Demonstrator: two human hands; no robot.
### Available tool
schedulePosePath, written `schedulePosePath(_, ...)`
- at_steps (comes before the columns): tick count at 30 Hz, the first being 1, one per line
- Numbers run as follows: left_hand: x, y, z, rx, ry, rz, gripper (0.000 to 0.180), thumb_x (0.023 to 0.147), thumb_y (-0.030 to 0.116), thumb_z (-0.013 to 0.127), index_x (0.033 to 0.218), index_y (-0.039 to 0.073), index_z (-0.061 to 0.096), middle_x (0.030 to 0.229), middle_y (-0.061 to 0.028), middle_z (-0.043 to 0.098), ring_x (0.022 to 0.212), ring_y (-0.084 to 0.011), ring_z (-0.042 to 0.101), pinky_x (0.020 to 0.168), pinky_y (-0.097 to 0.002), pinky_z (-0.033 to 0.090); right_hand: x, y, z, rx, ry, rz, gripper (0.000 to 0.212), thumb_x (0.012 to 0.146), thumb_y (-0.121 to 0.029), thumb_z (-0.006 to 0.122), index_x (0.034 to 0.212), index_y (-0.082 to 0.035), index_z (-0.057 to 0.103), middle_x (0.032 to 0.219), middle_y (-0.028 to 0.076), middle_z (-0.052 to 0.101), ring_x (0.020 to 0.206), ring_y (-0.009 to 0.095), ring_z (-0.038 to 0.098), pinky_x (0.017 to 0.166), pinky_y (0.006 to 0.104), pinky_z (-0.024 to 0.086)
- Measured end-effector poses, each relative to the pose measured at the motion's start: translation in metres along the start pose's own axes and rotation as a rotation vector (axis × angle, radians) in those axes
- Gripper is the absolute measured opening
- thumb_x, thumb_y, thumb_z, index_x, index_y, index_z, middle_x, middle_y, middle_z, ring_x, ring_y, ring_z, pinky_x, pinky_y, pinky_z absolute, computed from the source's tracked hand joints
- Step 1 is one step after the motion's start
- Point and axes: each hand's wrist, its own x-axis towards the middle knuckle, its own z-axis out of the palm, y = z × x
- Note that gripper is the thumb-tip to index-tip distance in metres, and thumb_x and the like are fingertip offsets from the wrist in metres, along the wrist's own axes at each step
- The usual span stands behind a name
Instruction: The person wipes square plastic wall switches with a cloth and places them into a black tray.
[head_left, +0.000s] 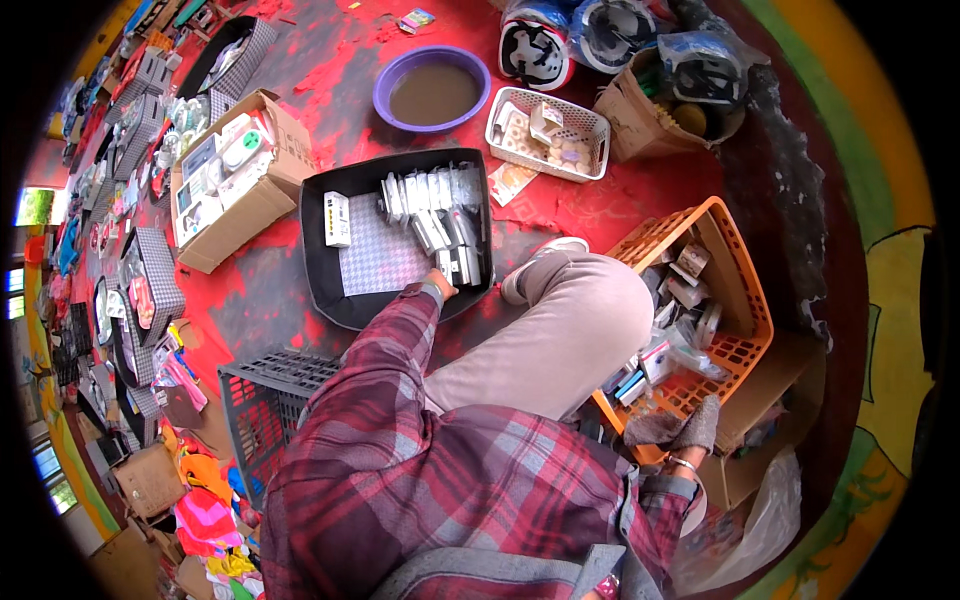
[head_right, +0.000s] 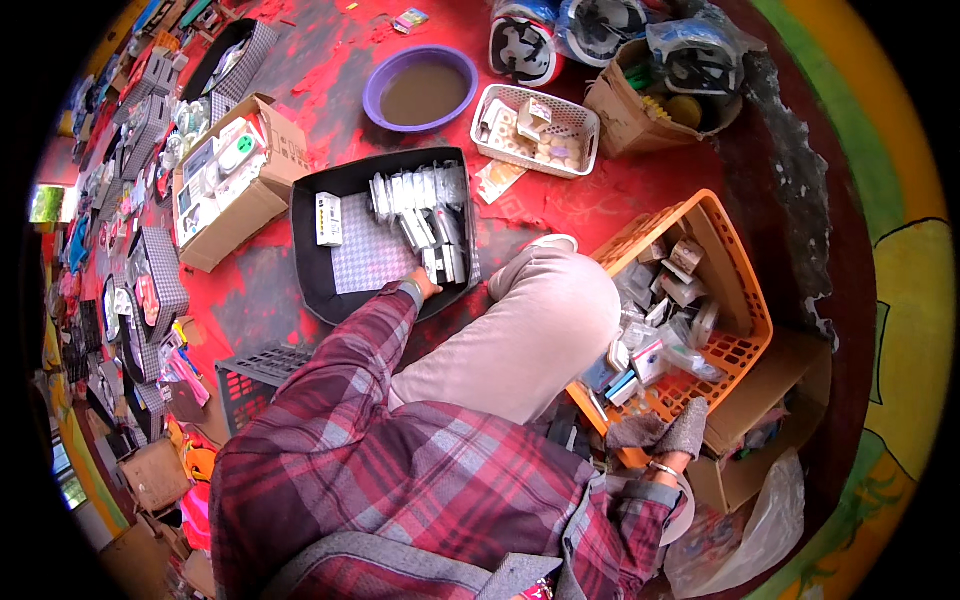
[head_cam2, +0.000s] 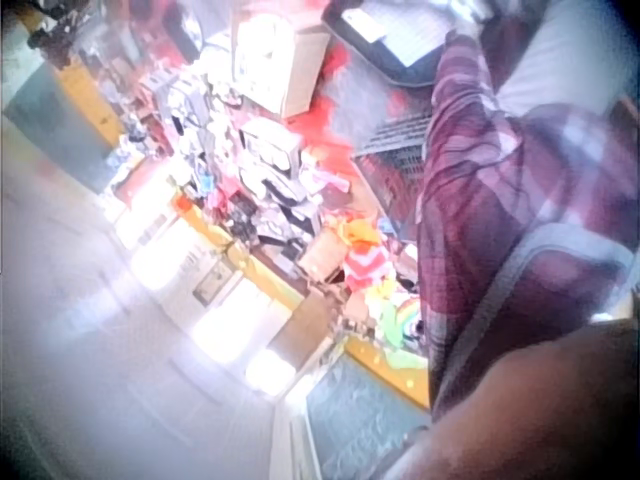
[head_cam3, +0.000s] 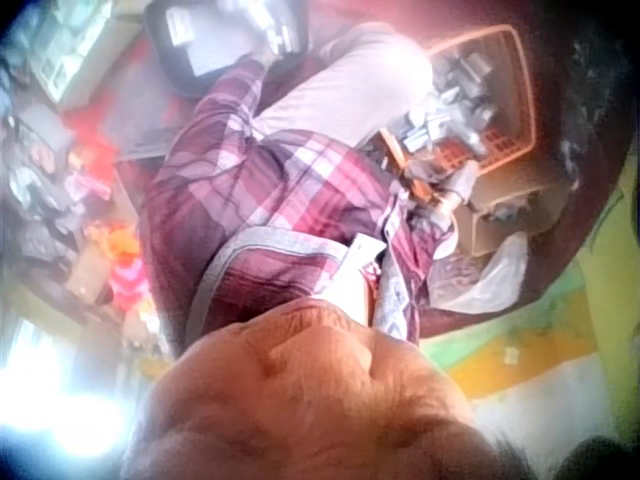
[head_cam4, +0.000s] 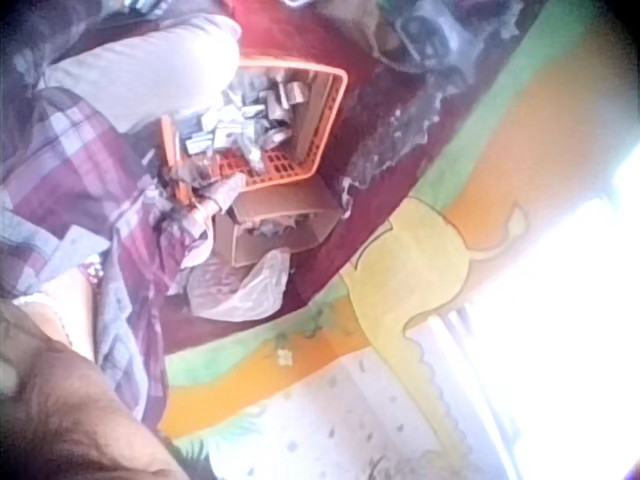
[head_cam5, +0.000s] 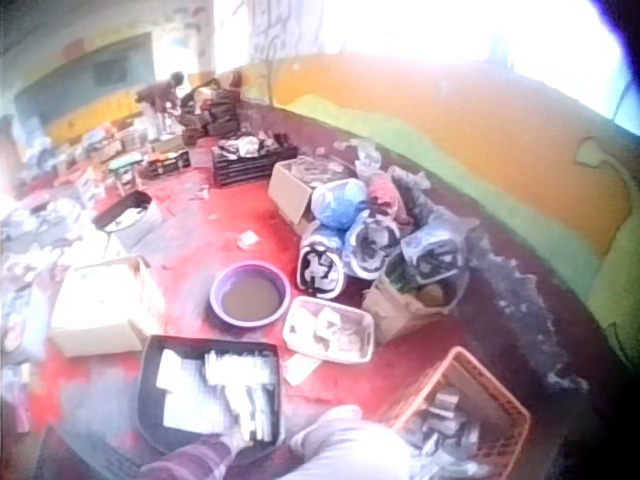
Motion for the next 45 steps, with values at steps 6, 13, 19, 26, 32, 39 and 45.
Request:
schedulePosePath(6, -0.011, 0.008, -0.006, -0.08, 0.126, -0.02, 0.044, 0.064, 0.029, 0.077, 0.094, -0.001, 0.066, 0.098, -0.0213, 0.065, 0.095, -0.0343, 0.063, 0.081, -0.0383, 0.051, 0.003, 0.001, -0.008, -0.09, -0.006, -0.094, 0.045, 0.094, -0.041, 0.046, 0.116, -0.002, 0.05, 0.104, 0.008, 0.053, 0.093, 0.02, 0.052, 0.077, 0.0355, 0.045)
schedulePosePath(13, 0.007, 0.015, 0.025, 0.172, 0.056, 0.154, 0.023, 0.079, 0.018, 0.054, 0.089, 0.004, 0.069, 0.094, -0.0218, 0.065, 0.09, -0.0378, 0.063, 0.078, -0.0449, 0.05, 0.028, 0.015, -0.021, -0.124, -0.115, -0.358, 0.034, 0.093, -0.038, 0.048, 0.106, -0.007, 0.052, 0.096, 0.004, 0.054, 0.084, 0.018, 0.054, 0.07, 0.0332, 0.045)
schedulePosePath(19, 0.026, 0.005, 0.023, 0.806, -0.025, 0.442, 0.026, 0.082, 0.018, 0.049, 0.095, 0.011, 0.071, 0.099, -0.0124, 0.067, 0.089, -0.0301, 0.065, 0.077, -0.042, 0.052, -0.03, -0.026, 0.0, 0.203, -0.095, -0.065, 0.048, 0.085, -0.055, 0.053, 0.104, -0.011, 0.052, 0.092, 0.007, 0.055, 0.076, 0.027, 0.057, 0.063, 0.042, 0.049)
schedulePosePath(26, 0.028, 0.02, -0.081, 0.719, 0.284, 0.678, 0.023, 0.08, 0.023, 0.056, 0.091, 0.007, 0.069, 0.086, -0.0147, 0.067, 0.081, -0.0302, 0.066, 0.071, -0.0446, 0.052, -0.099, -0.108, -0.009, 0.449, -0.487, -0.153, 0.05, 0.086, -0.057, 0.048, 0.099, -0.01, 0.055, 0.089, 0.007, 0.059, 0.076, 0.026, 0.057, 0.07, 0.041, 0.049)
schedulePosePath(32, -0.152, 0.239, -0.222, -0.254, 0.585, 1.077, 0.025, 0.086, 0.023, 0.057, 0.1, 0.003, 0.064, 0.09, -0.0164, 0.066, 0.084, -0.0301, 0.065, 0.074, -0.0358, 0.05, -0.06, -0.134, -0.049, 0.768, -0.359, -0.404, 0.048, 0.088, -0.053, 0.046, 0.102, -0.008, 0.056, 0.091, 0.007, 0.06, 0.082, 0.026, 0.057, 0.077, 0.0378, 0.047)
schedulePosePath(39, -0.291, 0.435, -0.144, -0.038, 0.038, 1.491, 0.023, 0.09, 0.017, 0.056, 0.105, 0.0, 0.063, 0.093, -0.0103, 0.066, 0.086, -0.0172, 0.062, 0.076, -0.0282, 0.049, -0.024, -0.14, -0.105, 1.153, -0.765, -0.533, 0.046, 0.091, -0.047, 0.045, 0.106, -0.006, 0.057, 0.096, 0.007, 0.061, 0.089, 0.025, 0.057, 0.085, 0.0353, 0.046)
schedulePosePath(45, -0.251, 0.471, 0.022, 0.74, -0.283, 1.435, 0.034, 0.081, 0.029, 0.058, 0.104, 0.004, 0.064, 0.098, -0.0161, 0.066, 0.091, -0.0315, 0.062, 0.084, -0.0406, 0.047, -0.016, -0.128, -0.137, 1.335, -0.234, -0.504, 0.036, 0.092, -0.038, 0.048, 0.108, -0.008, 0.059, 0.104, 0.005, 0.061, 0.094, 0.021, 0.057, 0.089, 0.0367, 0.045)
